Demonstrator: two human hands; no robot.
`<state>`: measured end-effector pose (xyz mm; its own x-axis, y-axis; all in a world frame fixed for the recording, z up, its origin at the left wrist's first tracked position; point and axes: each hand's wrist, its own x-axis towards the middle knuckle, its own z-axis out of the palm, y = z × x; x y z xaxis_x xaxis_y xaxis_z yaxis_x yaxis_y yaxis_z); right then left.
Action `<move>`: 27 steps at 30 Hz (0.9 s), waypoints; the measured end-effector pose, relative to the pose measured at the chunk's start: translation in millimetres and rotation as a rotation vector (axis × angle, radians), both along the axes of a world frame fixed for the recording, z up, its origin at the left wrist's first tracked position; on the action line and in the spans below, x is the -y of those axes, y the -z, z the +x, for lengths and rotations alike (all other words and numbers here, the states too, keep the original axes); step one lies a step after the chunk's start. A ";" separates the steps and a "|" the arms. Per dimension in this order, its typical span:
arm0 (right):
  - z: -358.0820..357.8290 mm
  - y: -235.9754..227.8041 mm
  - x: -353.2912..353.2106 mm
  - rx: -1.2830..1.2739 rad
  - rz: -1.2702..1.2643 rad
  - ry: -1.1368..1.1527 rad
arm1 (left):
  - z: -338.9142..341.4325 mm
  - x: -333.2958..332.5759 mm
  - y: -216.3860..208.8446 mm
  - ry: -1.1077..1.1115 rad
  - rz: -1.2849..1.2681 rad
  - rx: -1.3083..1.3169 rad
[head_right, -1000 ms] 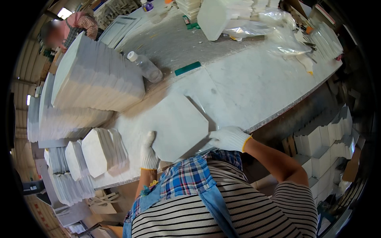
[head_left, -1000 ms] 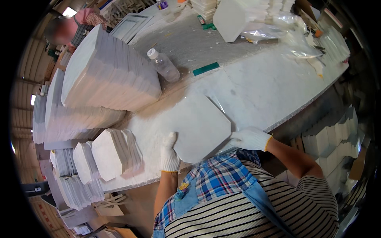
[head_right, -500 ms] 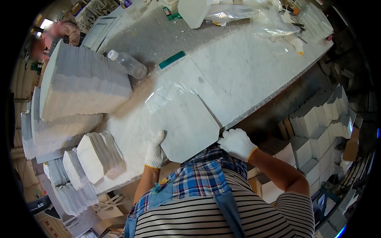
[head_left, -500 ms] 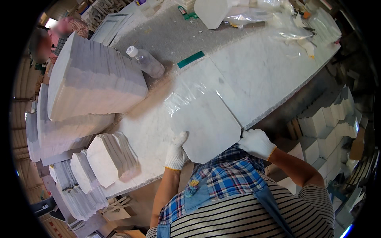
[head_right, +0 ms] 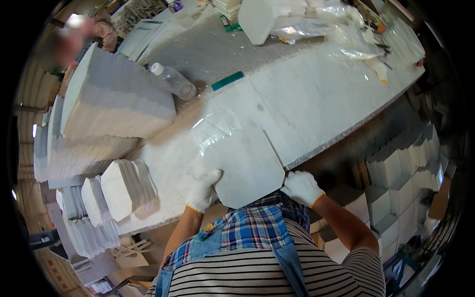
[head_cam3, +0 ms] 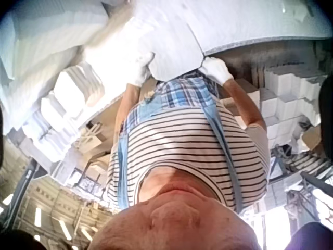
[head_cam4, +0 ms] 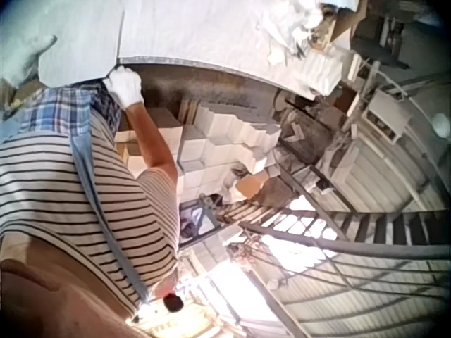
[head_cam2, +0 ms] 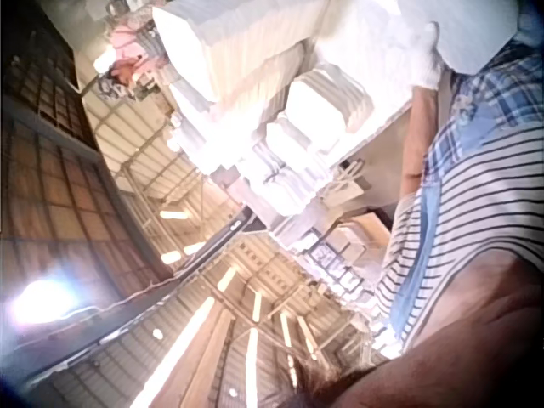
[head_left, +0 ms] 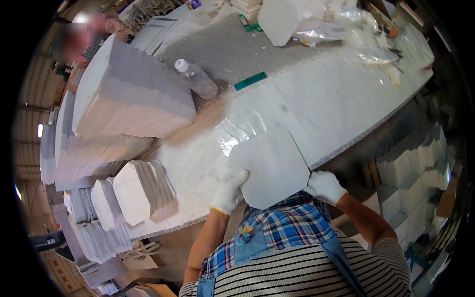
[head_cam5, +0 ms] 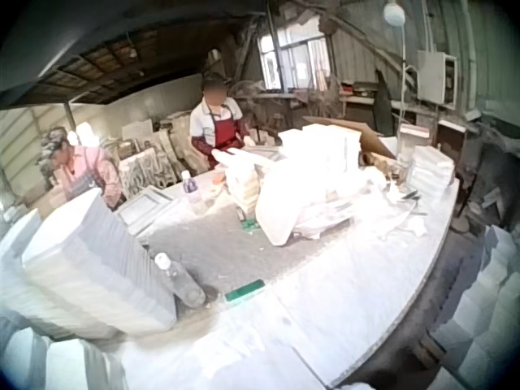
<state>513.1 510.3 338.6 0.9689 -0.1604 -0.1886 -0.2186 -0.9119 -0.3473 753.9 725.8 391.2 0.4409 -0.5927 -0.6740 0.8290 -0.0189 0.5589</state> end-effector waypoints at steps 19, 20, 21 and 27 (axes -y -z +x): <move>173.3 -106.2 57.6 0.077 0.389 -0.020 | -17.0 -12.1 -32.5 0.575 0.955 1.145; 193.5 -88.4 65.3 0.203 0.272 -0.077 | -28.5 -8.3 -2.3 0.679 1.051 1.319; 217.8 -84.0 72.8 0.145 0.266 -0.083 | -34.3 -5.6 3.5 0.473 1.005 1.302; 359.1 -64.9 87.7 0.417 -0.385 -0.518 | -41.8 -26.6 28.1 0.164 1.023 1.136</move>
